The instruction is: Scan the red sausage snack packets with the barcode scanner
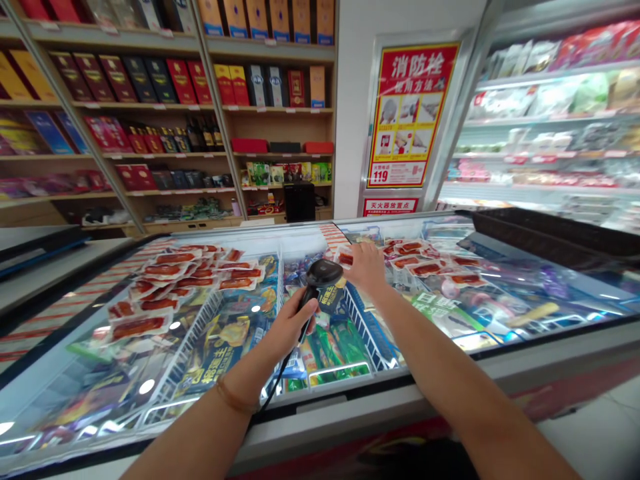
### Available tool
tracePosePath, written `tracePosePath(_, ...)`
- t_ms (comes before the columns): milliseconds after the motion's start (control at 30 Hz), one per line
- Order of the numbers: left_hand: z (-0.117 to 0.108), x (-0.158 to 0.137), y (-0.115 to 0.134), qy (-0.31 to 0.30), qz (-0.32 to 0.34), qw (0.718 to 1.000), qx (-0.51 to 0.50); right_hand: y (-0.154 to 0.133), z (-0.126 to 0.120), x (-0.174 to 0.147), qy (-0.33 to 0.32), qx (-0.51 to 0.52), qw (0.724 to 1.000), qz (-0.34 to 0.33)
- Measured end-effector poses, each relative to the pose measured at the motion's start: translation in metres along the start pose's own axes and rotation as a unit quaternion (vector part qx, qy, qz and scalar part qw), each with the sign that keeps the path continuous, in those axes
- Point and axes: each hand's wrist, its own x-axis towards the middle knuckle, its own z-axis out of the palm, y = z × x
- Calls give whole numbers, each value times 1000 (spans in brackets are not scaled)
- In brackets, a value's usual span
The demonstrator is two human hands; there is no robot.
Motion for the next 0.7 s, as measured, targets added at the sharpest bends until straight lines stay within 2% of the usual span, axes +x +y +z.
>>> tracePosePath(100,2,2,1,50,-4,998,-22,2,12,-3,-34,25,999,22)
tracePosePath(200,1,2,13,132,-15,990,-47,-1,27,-7,-98,64,992,37)
tracePosePath(333,-20,-4,39,199,-20,978,-61,-24,37,-1,-120,136,983,-35)
tracePosePath(433,-55,-14,54,245,7,969,-46,-65,36,9,-126,178,970,-109)
tracePosePath(567,-114,-36,63,343,32,939,-17,-143,39,26,-153,208,946,-195)
tracePosePath(700,-158,-64,68,401,19,915,-27,-214,53,39,-176,231,929,-231)
